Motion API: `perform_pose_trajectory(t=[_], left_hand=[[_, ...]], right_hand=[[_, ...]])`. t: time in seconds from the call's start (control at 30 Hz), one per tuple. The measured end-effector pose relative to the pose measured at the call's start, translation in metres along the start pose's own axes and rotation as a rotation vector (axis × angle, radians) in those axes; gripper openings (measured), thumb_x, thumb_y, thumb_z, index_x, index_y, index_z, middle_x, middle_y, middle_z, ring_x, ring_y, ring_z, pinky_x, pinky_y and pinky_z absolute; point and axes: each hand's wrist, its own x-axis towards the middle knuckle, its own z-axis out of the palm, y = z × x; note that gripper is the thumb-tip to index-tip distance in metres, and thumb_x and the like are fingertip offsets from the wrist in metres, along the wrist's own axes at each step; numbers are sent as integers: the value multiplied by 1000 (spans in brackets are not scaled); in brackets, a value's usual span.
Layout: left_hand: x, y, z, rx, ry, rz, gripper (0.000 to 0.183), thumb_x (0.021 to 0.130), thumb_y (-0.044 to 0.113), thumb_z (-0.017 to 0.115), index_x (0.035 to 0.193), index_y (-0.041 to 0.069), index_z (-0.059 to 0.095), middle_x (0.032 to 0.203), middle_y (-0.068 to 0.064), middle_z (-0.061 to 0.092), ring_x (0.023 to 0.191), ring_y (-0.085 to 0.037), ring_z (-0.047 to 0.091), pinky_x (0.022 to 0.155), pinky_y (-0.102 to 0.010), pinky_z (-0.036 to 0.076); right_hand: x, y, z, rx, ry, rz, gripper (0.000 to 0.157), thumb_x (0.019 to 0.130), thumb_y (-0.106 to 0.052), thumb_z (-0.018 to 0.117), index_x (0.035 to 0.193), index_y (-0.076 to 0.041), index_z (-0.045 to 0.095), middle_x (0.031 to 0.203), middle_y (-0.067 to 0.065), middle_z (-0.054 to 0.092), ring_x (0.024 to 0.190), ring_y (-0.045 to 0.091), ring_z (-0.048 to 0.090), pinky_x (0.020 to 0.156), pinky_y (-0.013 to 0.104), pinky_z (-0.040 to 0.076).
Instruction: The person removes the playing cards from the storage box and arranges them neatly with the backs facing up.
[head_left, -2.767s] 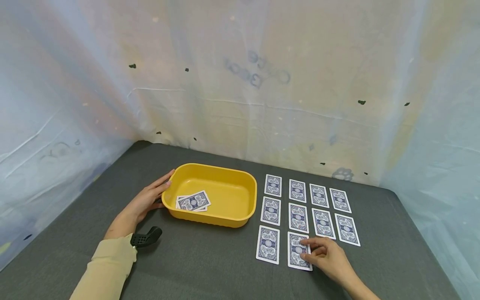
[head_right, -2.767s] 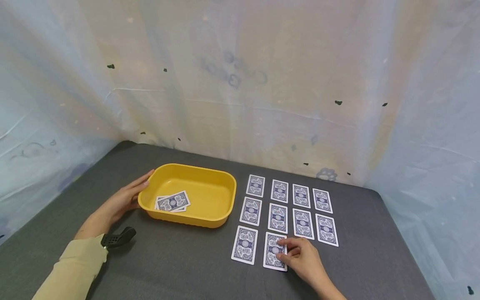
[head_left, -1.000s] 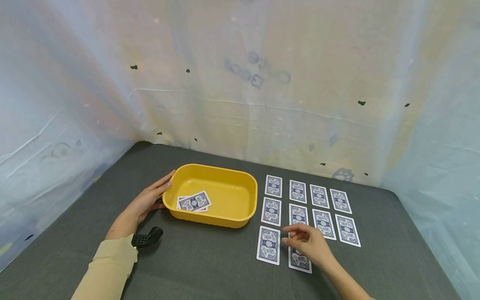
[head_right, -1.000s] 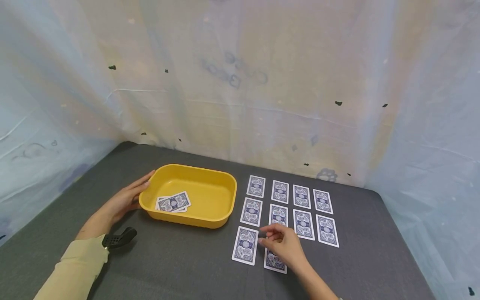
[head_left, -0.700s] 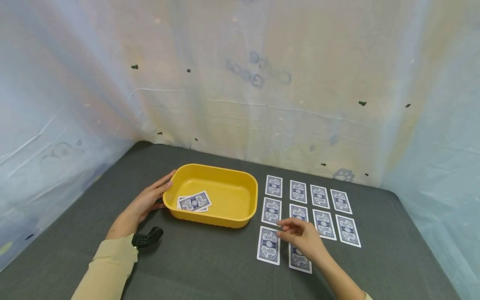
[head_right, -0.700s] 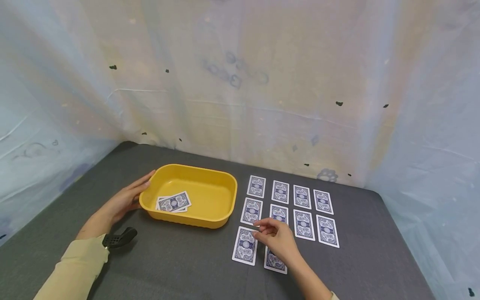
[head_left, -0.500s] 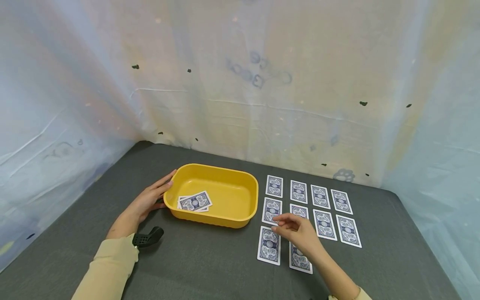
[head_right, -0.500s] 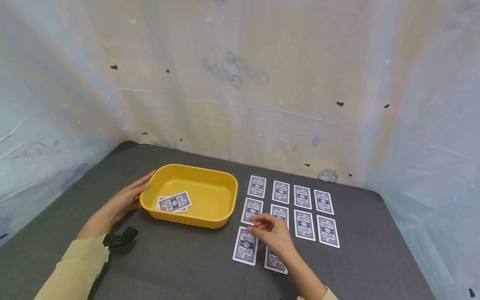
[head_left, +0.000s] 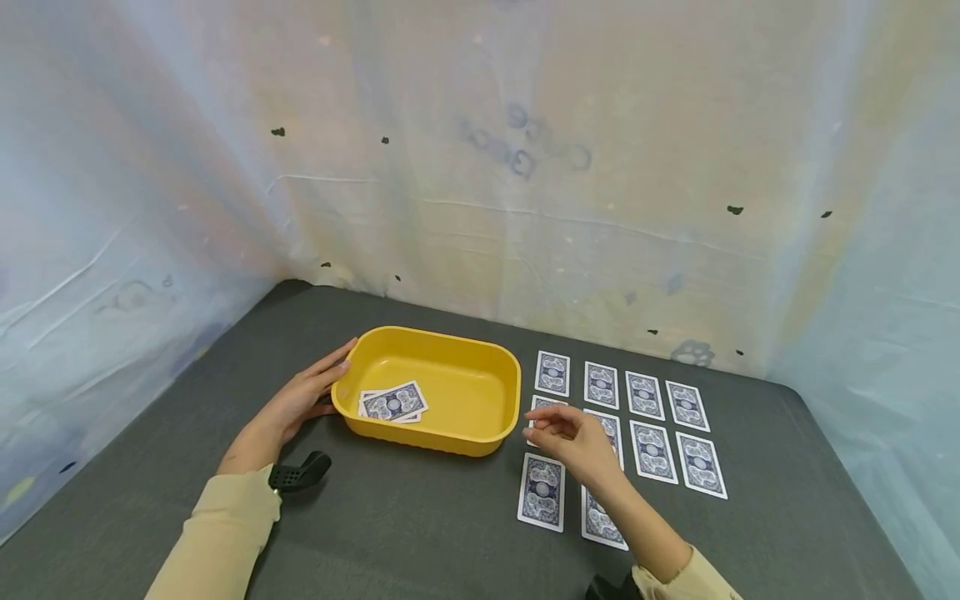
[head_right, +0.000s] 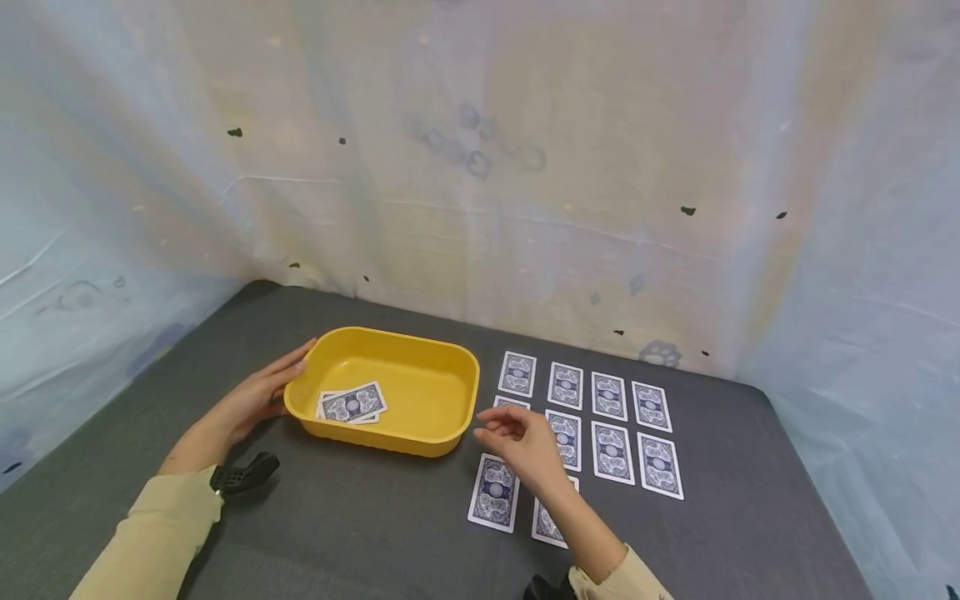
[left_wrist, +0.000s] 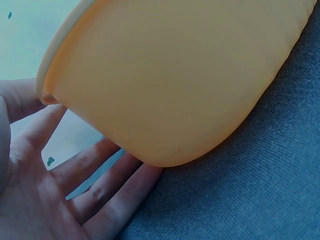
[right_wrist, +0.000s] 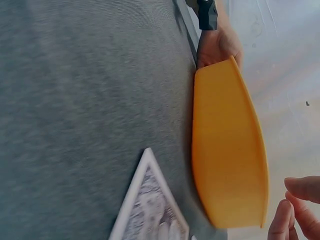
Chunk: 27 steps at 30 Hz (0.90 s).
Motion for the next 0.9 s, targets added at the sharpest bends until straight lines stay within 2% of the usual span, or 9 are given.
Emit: perform_pose_trajectory(t=[0.3, 0.9], left_hand=[[0, -2, 0, 17, -4, 23, 62, 100, 50, 41, 153, 38, 10, 163, -2, 3, 146, -39, 14, 108, -57, 32], [-2, -1, 0, 7, -12, 29, 62, 100, 50, 41, 153, 39, 12, 163, -2, 6, 146, -38, 15, 108, -57, 32]], right_hand=[[14, -18, 9, 25, -58, -85, 27, 81, -7, 75, 104, 5, 69, 86, 9, 66, 72, 10, 61, 65, 18, 51], [42, -41, 39, -26, -125, -135, 25, 81, -9, 75, 101, 6, 69, 85, 13, 68, 69, 8, 59, 62, 17, 49]])
